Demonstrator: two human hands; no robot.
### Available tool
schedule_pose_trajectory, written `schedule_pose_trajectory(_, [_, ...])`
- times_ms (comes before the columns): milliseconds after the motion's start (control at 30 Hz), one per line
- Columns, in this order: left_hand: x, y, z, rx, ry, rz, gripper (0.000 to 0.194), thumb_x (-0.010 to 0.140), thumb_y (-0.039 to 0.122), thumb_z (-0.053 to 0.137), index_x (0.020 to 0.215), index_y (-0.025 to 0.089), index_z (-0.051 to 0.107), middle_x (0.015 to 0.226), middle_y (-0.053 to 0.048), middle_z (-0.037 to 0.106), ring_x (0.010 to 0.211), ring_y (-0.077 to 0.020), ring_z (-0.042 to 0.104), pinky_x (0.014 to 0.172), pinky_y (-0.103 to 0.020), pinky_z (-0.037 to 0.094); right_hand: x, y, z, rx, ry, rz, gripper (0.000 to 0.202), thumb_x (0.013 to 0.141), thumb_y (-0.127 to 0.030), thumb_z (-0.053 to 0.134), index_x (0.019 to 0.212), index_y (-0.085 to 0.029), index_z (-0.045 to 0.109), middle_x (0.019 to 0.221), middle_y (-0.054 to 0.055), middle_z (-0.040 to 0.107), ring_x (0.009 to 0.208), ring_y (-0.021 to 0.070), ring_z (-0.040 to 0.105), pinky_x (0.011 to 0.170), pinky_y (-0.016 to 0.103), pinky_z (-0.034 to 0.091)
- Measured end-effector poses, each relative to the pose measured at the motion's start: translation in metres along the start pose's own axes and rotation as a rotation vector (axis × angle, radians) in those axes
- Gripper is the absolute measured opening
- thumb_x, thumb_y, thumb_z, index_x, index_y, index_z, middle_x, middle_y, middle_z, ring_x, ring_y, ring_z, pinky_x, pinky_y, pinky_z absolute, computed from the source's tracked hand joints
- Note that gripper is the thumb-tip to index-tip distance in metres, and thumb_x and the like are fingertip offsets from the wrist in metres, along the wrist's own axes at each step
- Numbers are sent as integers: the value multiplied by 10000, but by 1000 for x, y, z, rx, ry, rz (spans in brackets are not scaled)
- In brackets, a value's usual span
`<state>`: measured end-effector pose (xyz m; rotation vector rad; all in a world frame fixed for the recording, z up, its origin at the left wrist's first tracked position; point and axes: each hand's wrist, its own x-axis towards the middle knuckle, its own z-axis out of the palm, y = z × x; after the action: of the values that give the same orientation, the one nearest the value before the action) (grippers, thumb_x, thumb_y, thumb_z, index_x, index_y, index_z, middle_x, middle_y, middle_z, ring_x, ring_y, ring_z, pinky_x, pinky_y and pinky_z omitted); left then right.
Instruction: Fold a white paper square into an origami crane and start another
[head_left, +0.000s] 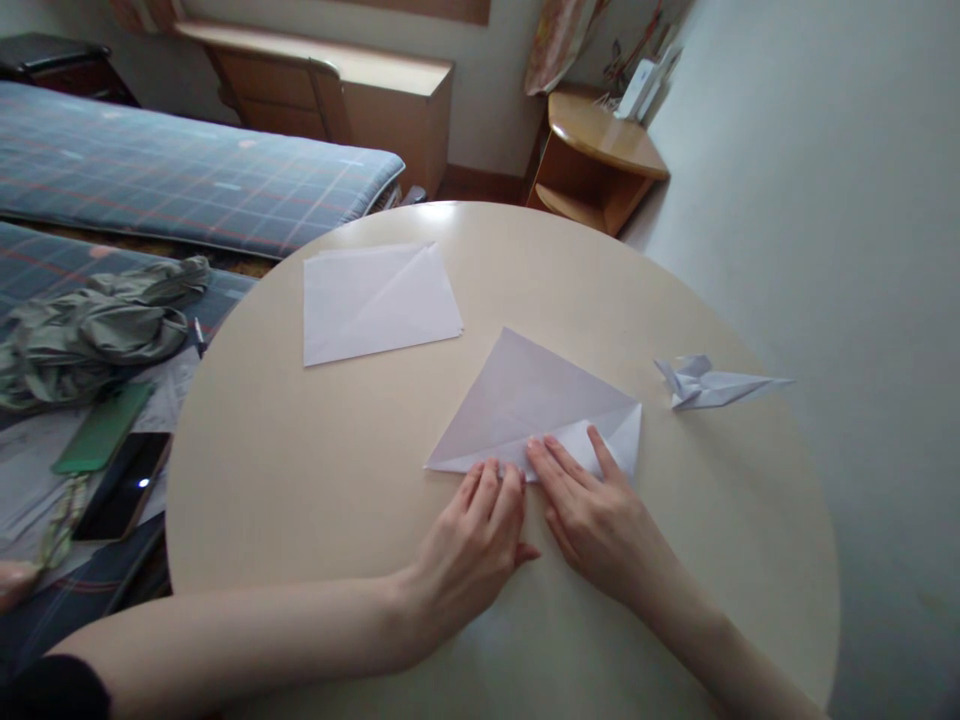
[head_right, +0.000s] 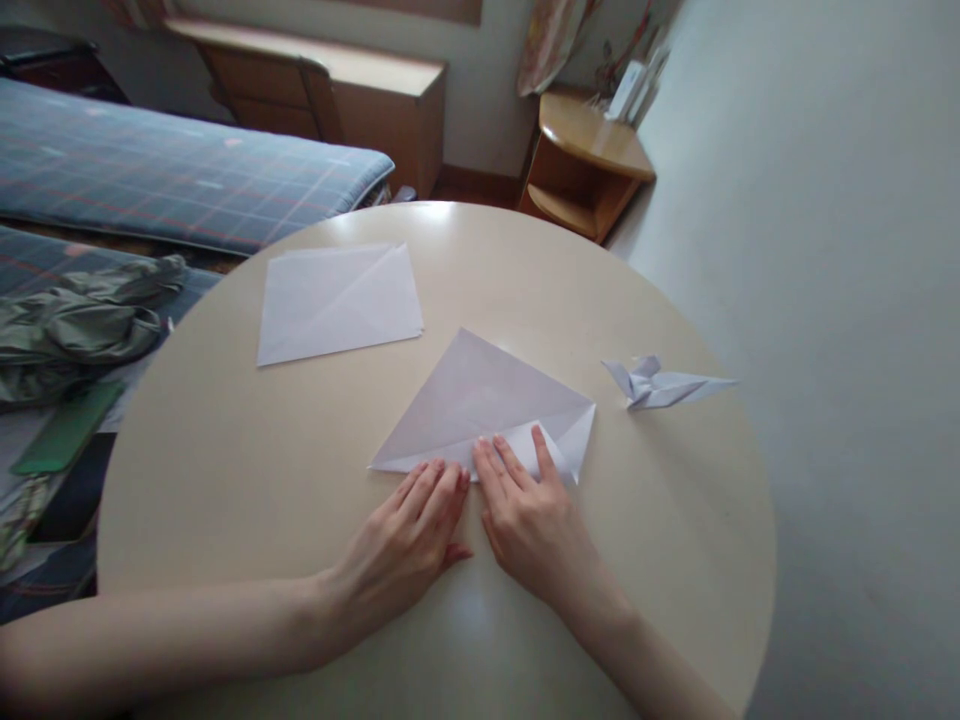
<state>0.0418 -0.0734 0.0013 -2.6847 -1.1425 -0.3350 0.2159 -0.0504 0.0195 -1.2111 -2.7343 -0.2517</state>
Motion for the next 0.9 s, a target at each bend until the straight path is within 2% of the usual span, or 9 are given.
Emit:
schedule_pose_trajectory(200, [2,-1,-10,115,36,-19,490,926,384,401,1191,-10,523,1210,-170,534,1163,-276,450,1013,-416,346,1,-2,-1,-30,-8,-5,422,837,-171,383,1212,-67,547,1260,149,540,1167,277,505,1055,550,231])
schedule_pose_trajectory(333, [-1,-5,-19,197,26,-34,499,903,422,445,1177,20,557,1222,-148,524,1172,-261,411,1005,-400,337,2,0,-2,-16,-13,5,435,820,-160,385,1216,-81,548,1256,138,546,1166,266,508,1061,542,226])
schedule_pose_trajectory(567, [-21,-24,-22,187,44,-86,432,894,420,480,1123,79,614,1141,-95,565,1075,-236,424,944,-363,321,2,3,-3,23,-3,17,444,806,-145,388,1220,-104,544,1250,112,557,1162,240,514,1080,525,188])
schedule_pose_trajectory(767, [-39,-43,-29,147,79,-184,372,934,380,406,1113,141,627,1054,-95,602,999,-230,459,873,-362,326,0,4,-2,59,6,40,434,809,-142,392,1214,-115,547,1240,95,566,1156,222,523,1097,508,155])
schedule_pose_trajectory(900, [-45,-52,-34,152,67,-208,336,918,386,444,1101,179,633,1060,-91,600,1002,-232,462,849,-361,326,0,5,-1,78,18,48,435,807,-139,402,1218,-126,544,1240,87,567,1154,217,525,1100,504,152])
